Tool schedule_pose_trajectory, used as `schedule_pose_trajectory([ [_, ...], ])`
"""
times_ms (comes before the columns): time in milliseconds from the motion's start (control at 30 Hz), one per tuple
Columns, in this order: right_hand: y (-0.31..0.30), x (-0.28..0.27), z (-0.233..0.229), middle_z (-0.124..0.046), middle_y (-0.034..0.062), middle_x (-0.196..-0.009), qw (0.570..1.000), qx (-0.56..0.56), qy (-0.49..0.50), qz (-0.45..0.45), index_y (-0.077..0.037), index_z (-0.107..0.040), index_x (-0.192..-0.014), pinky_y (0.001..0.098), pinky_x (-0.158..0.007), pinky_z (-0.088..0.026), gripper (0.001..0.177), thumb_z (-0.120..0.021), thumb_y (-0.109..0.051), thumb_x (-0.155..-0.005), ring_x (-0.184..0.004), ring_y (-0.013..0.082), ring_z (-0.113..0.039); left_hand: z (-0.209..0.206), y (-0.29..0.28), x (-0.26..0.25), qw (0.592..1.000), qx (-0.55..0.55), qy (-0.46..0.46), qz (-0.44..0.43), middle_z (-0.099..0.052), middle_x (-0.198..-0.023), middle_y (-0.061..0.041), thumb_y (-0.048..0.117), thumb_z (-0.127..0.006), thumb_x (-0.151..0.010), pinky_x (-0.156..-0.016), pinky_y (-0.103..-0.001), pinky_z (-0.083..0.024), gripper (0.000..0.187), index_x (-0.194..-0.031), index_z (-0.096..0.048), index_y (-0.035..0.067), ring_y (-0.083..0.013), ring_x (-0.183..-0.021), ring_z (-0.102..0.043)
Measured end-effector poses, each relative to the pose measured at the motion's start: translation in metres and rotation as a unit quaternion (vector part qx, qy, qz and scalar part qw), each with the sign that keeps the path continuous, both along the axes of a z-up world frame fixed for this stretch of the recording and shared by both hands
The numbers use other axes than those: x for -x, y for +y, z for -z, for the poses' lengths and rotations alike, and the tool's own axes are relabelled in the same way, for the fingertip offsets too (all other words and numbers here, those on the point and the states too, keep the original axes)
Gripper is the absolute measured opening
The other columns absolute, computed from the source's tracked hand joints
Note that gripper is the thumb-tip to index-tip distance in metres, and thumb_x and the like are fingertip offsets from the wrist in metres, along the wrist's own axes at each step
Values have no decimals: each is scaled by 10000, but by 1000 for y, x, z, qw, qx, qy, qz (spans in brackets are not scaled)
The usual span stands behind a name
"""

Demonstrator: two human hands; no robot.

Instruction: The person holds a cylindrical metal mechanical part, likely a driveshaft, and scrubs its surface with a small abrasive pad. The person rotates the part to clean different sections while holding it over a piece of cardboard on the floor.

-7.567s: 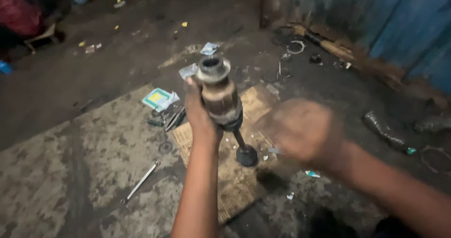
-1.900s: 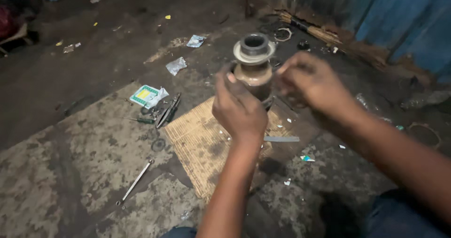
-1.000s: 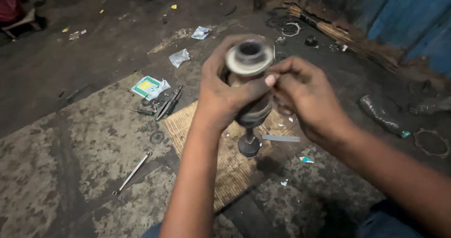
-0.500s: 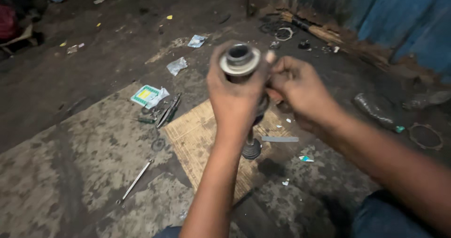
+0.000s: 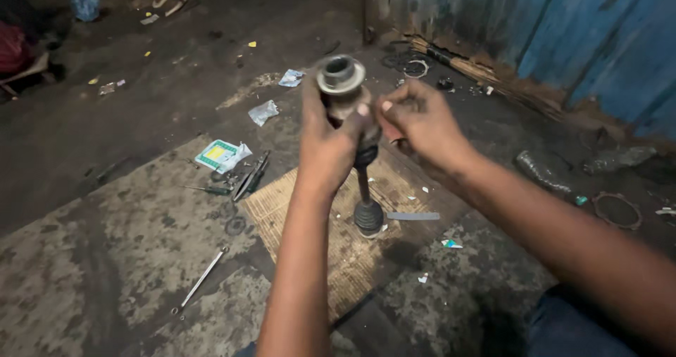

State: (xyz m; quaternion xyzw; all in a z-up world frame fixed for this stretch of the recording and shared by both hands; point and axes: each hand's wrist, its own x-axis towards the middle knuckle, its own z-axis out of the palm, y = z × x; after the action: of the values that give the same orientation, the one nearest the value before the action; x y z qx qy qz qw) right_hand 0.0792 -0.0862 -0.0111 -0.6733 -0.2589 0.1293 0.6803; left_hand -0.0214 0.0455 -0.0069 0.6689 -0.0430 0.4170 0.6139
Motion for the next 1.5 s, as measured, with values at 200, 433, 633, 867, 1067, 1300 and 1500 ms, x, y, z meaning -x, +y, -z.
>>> schedule_pose_trajectory([
  [200,6,-24,19,-633,-8,-824,996,-59,69,-14,-60,-577,-968,243,-497,-473,54,-614,-58,-928,-656,62,-608,-7,-4,21,994,-5,104,34,-725,-1225,-132,167,-842,-746,-1056,-362,-537,629,-1312,-611,15,-241,-1157,-707],
  [433,-8,-17,23,-636,85,-858,991,16,-132,22,-30,-547,-998,276,-521,-479,57,-589,-3,-970,-658,114,-609,-4,-17,26,998,-11,67,9,-730,-1228,-133,167,-848,-774,-1026,-348,-563,634,-1333,-603,-5,-226,-1152,-713],
  [633,-10,-4,10,-612,54,-811,971,31,-239,-3,-22,-526,-975,260,-525,-499,85,-605,-5,-1004,-645,101,-618,1,-13,31,998,-30,47,-20,-718,-1230,-125,147,-849,-783,-1013,-337,-571,627,-1332,-590,-9,-213,-1138,-711],
  [867,15,5,13,-621,49,-754,984,-16,-178,14,-35,-534,-932,280,-512,-458,121,-645,-43,-978,-604,101,-583,-1,-3,38,994,-36,76,-74,-723,-1158,-105,154,-868,-737,-929,-324,-577,620,-1281,-614,-4,-192,-1062,-709],
  [1067,12,-2,23,-657,68,-784,988,5,-153,0,-27,-556,-924,272,-511,-466,111,-659,-40,-966,-639,124,-603,-3,2,40,994,-22,74,-76,-751,-1145,-93,181,-868,-744,-908,-321,-597,587,-1259,-644,10,-188,-1039,-730],
  [1300,-16,9,2,-672,64,-851,990,39,-136,3,-33,-552,-939,251,-508,-528,63,-601,5,-939,-675,97,-673,-12,-23,42,997,-49,61,-28,-743,-1145,-88,189,-873,-743,-939,-332,-599,579,-1251,-656,14,-192,-1061,-736],
  [1500,-11,5,-2,-651,65,-762,995,7,-98,20,-23,-551,-925,266,-508,-466,97,-615,-57,-990,-625,102,-637,-16,-29,34,996,-55,50,-58,-748,-1143,-107,201,-875,-751,-954,-343,-585,551,-1227,-672,11,-210,-1068,-738],
])
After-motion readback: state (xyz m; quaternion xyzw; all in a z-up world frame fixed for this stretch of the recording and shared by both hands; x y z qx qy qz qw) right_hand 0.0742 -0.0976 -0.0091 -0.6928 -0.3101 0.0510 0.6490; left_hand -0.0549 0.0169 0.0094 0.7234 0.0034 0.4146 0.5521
